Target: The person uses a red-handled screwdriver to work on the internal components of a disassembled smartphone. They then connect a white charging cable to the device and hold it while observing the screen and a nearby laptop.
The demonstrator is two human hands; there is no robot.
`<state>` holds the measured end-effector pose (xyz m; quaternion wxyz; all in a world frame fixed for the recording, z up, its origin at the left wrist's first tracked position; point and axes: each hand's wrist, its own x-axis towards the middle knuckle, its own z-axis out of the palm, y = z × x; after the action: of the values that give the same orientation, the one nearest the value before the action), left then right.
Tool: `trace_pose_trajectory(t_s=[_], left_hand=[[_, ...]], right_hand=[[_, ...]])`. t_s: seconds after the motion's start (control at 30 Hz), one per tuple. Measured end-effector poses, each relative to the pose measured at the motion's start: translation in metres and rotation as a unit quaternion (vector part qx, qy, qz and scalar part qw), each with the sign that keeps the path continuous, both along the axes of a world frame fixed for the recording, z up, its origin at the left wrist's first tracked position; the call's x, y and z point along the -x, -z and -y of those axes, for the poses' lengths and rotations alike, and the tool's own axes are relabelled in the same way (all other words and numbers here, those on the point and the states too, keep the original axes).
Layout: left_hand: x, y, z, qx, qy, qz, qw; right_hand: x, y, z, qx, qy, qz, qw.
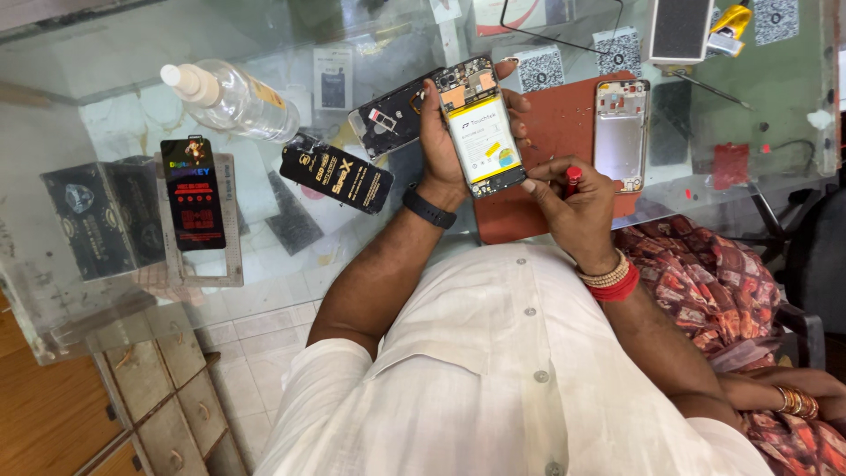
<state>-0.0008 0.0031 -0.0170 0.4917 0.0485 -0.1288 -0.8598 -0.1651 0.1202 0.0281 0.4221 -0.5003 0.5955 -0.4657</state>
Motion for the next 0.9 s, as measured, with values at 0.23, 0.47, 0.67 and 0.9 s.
trace_pose_trajectory(t_s=[0.23, 0.47, 0.67, 0.9], left_hand=[[-0.002, 0.001, 0.000, 0.016, 0.014, -0.033, 0.999], [0.000, -0.005, -0.004, 0.028, 0.035, -0.061, 0.997], [0.002, -0.007, -0.009, 0.025, 0.063, -0.074, 0.995], [0.001, -0.005, -0.007, 0.061, 0.082, -0.053, 0.993]], right_hand=[[0.001, 0.006, -0.001, 0.005, -0.001, -0.017, 1.000], [0.003, -0.013, 0.005, 0.003, 0.002, -0.112, 0.994], [0.006, -0.026, 0.013, -0.022, -0.031, -0.119, 0.992], [0.016, -0.031, 0.012, -0.003, -0.061, -0.141, 0.988]])
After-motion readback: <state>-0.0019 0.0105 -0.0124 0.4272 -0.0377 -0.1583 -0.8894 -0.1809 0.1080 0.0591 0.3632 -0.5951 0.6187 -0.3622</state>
